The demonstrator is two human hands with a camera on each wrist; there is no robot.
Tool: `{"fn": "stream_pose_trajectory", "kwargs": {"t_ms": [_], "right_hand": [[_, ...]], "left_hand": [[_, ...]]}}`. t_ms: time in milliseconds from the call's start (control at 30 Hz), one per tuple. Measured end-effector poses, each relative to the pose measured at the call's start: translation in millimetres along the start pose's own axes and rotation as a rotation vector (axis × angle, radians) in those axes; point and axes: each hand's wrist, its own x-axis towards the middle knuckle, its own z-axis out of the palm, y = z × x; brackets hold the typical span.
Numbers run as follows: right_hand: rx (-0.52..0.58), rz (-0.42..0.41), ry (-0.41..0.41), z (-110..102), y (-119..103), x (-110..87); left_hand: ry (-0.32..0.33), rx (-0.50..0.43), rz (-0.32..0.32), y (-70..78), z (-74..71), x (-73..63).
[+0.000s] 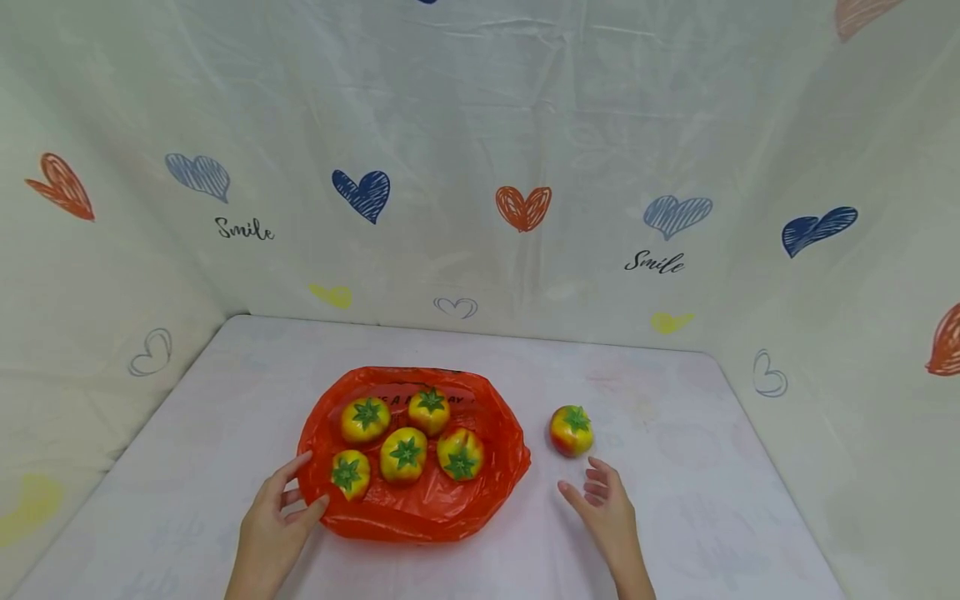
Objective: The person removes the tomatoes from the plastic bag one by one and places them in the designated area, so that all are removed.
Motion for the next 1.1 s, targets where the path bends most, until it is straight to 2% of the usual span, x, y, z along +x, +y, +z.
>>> {"fn": "stream_pose_trajectory", "kwargs": {"t_ms": [100,233,333,433,500,633,800,1000,1100], "right_hand": [[0.012,0.012,-0.003,0,-5,-5.9],[0.032,-0.034,0.052,3,-12,-15.5],[0.051,-0.119,0.105,6,-17,-22.1],[0.084,-0.211,0.12,7,-26,-29.2],[0.12,-0.263,0.105,6,-33,-34.5],[0.142,-0.313,0.063,8,-49,-43.8],[0.156,-0.398,-0.013,17,-62,-51.0],[0.095,-0.397,-0.164,33,-72,-52.7],[0.057,-0.444,-0.223,41,-76,-50.9]], "left_hand": [[0.003,-0.002,0.0,0.8,0.1,-0.2],[0.001,-0.004,0.0,0.7,0.3,-0.3],[-0.001,-0.003,0.001,0.5,0.4,-0.3],[-0.005,-0.006,-0.001,0.9,0.5,0.1],[-0.007,-0.007,-0.003,1.3,0.6,0.5],[-0.009,-0.001,-0.004,1.6,0.6,0.4],[-0.007,0.002,0.004,1.7,0.4,-0.1],[-0.005,-0.002,0.005,2.2,1.0,0.6],[-0.003,0.001,0.005,2.0,1.2,0.7]]}}
